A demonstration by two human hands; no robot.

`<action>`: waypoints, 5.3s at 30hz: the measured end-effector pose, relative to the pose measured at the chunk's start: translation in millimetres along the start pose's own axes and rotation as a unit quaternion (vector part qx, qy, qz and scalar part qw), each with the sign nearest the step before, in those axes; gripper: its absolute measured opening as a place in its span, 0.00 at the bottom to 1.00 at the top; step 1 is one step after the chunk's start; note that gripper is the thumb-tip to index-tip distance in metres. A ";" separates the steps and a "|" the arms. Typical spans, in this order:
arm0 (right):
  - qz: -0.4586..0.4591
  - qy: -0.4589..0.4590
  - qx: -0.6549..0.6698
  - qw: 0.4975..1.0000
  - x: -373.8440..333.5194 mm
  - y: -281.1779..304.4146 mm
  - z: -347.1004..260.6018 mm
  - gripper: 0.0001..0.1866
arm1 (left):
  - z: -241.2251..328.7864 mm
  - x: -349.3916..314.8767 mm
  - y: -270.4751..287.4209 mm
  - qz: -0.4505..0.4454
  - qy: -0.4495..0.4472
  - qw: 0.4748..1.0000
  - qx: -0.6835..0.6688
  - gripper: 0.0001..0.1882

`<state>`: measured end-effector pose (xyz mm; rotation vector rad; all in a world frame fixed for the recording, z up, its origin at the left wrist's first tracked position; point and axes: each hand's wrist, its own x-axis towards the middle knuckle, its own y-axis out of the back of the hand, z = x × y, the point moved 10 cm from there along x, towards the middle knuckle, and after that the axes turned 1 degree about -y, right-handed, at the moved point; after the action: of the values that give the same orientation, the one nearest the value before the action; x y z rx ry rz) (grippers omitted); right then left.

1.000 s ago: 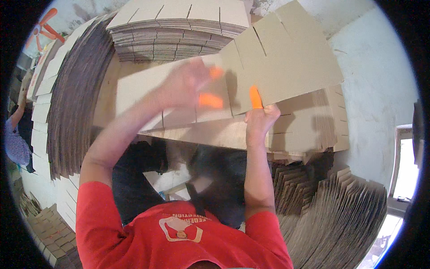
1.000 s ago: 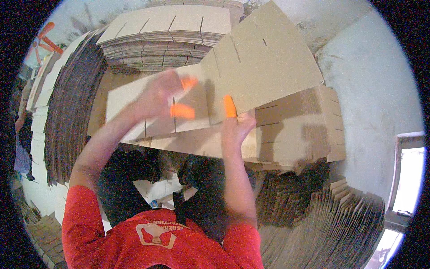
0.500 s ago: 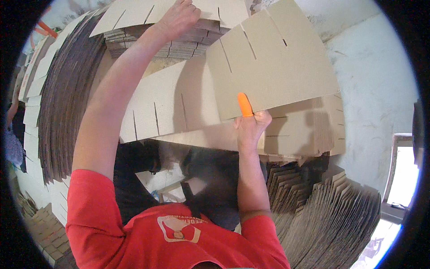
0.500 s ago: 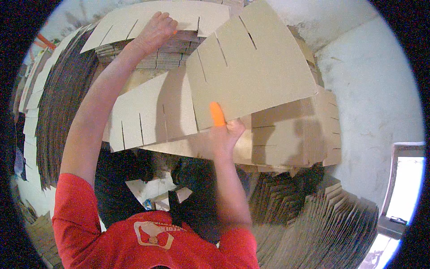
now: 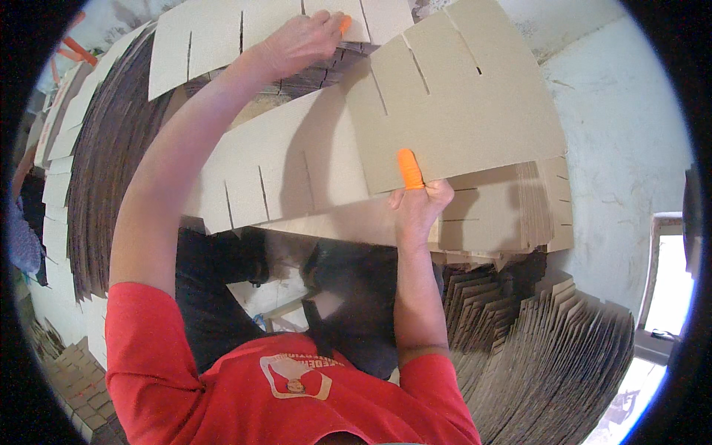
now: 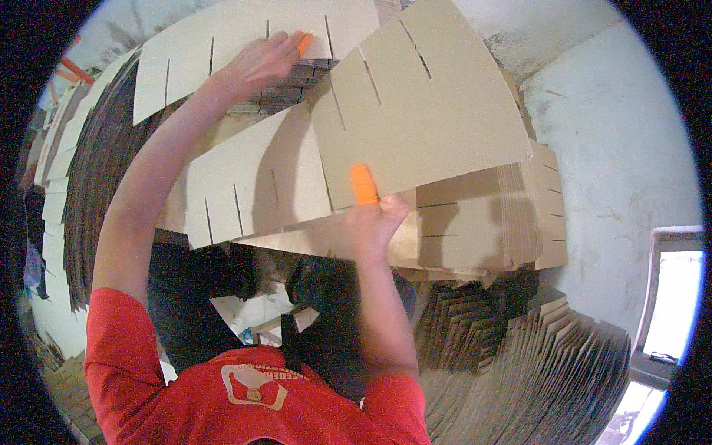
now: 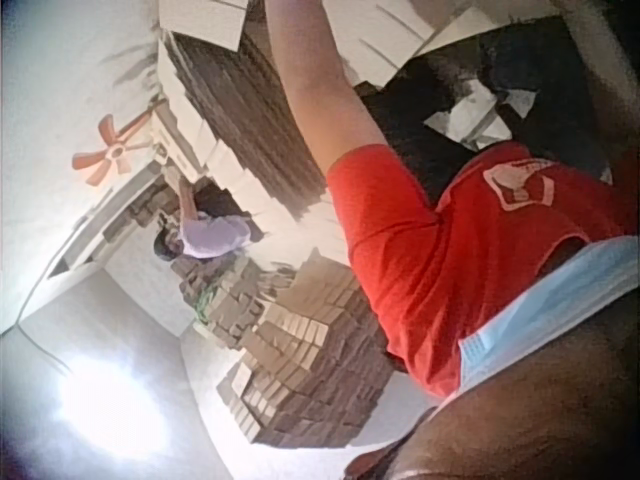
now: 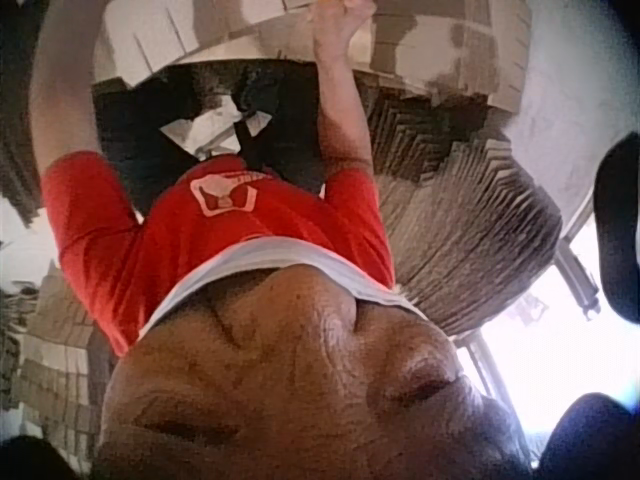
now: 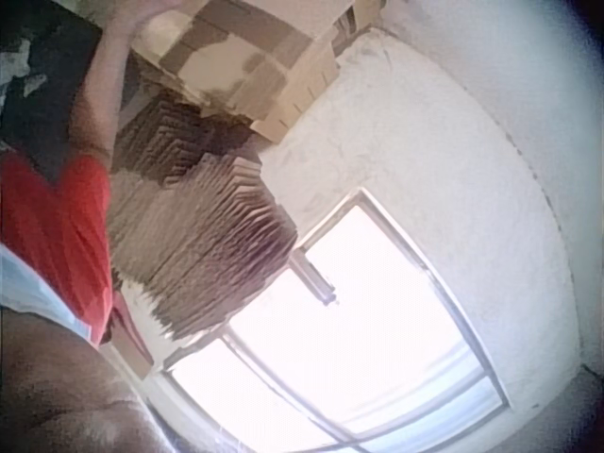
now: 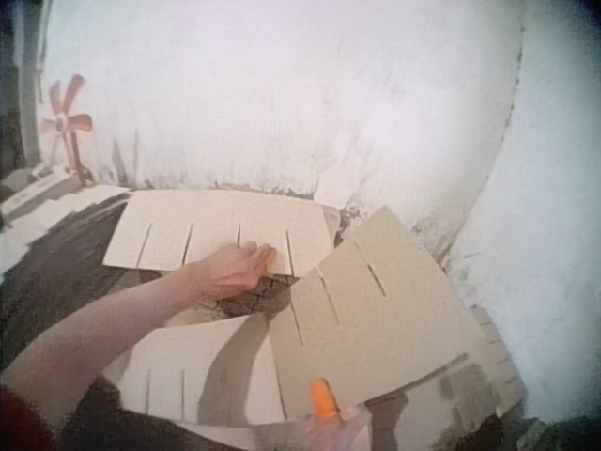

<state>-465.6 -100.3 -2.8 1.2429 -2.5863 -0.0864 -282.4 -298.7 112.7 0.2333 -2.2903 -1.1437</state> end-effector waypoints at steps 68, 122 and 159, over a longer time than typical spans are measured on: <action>-0.073 -0.015 0.041 0.996 1.6 -17.7 -22.3 0.13 | 14.0 -12.0 -4.4 -0.004 0.000 1.000 0.014 0.20; -0.020 0.113 -0.106 0.988 -2.4 3.5 -31.0 0.10 | 0.6 10.0 0.2 0.087 0.043 0.995 0.003 0.17; -0.299 0.232 -0.520 0.766 57.9 -172.2 -97.9 0.16 | 77.5 -169.4 218.2 -0.013 0.165 0.971 -0.171 0.38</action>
<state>-343.5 -247.5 74.8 1.2726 -1.2165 -1.0243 -165.6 -44.5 176.7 0.2957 -1.7768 -1.3762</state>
